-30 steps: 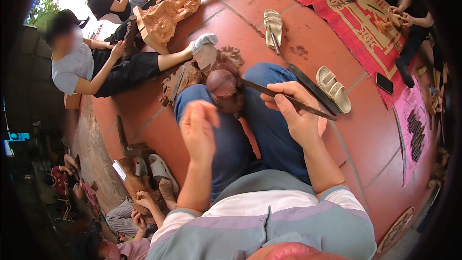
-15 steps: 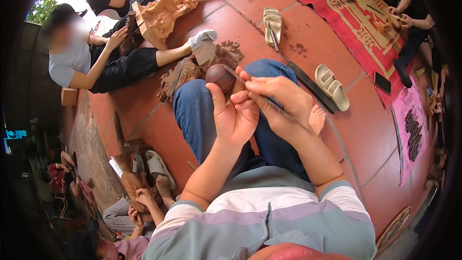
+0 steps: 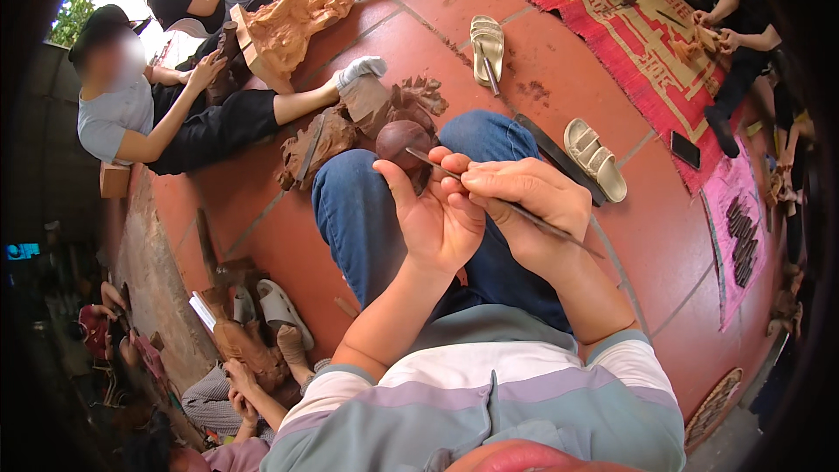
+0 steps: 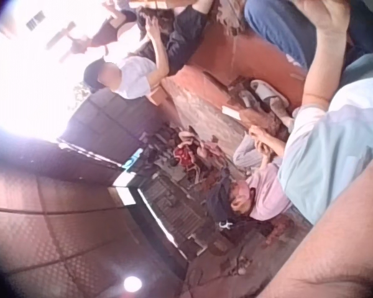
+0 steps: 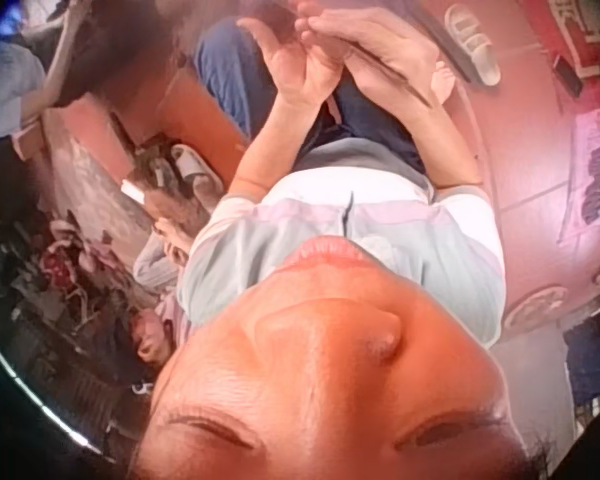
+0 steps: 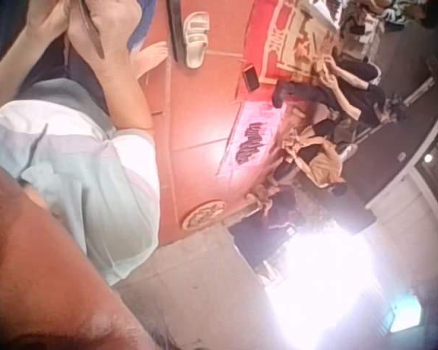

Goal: The person is carving a piece of wood using a small knife. They are sitting on the floor with other people who are also carving wood. The person is holding the wood in their left hand and the knife in their right hand.

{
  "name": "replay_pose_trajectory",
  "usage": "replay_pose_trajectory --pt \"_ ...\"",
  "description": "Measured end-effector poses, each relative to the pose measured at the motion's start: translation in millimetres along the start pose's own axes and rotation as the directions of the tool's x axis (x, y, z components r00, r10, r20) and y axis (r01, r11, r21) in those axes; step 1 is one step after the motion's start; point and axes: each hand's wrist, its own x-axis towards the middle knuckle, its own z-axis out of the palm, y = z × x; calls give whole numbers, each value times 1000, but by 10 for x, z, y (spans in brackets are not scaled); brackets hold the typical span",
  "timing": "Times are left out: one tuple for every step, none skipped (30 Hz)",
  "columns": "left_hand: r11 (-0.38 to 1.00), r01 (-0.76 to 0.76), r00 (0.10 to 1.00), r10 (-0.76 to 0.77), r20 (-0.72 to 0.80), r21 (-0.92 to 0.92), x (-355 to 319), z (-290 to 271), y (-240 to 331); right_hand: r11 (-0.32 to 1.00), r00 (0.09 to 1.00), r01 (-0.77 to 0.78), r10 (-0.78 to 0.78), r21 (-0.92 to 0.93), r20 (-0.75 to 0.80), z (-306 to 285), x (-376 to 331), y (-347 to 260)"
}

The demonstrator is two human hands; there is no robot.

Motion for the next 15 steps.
replay_pose_trajectory --pt "998 -56 993 54 -103 -16 20 44 -5 1000 1000 -20 20 14 -16 2 10 16" --pt "994 -109 973 101 -209 -27 54 133 -17 998 999 -35 35 -43 -4 -1 25 31" --pt "986 -162 939 144 -312 -31 75 178 -23 994 999 -50 51 -100 7 -6 45 52" --pt "993 -115 962 103 -253 -34 55 134 -18 985 998 -65 68 -157 16 -17 56 58" --pt "997 -74 979 68 -190 -23 14 79 14 991 996 -52 60 -120 64 -28 36 -4" --pt "999 -33 991 31 -127 -8 -6 35 39 994 999 10 -5 -113 42 -6 -12 -22" --pt "1000 14 998 -14 -54 2 -9 -4 56 998 999 25 -23 -55 35 -4 -7 -44" --pt "1000 16 998 -16 -60 4 -9 -10 52 999 999 33 -33 -7 28 -21 -12 -54" --pt "1000 18 998 -18 -66 7 -7 -2 40 1000 1000 4 -4 7 10 -28 -25 -33" --pt "1000 20 997 -19 -73 10 -1 12 24 999 1000 -26 26 22 -7 -32 -42 1" --pt "999 -38 985 40 -171 17 15 57 -1 998 998 -56 57 36 -31 -41 -62 30" --pt "995 -94 959 99 -266 31 37 121 -27 997 997 -70 70 -30 -27 -47 -61 70" --pt "988 -149 920 157 -358 51 52 145 -48 992 996 -84 83 -95 -23 -52 -45 120" --pt "992 -118 946 122 -302 31 33 114 -25 985 996 -94 91 -147 -24 -33 -34 164" --pt "996 -87 966 87 -244 12 -5 46 12 991 993 -117 118 -70 8 -15 -80 151"
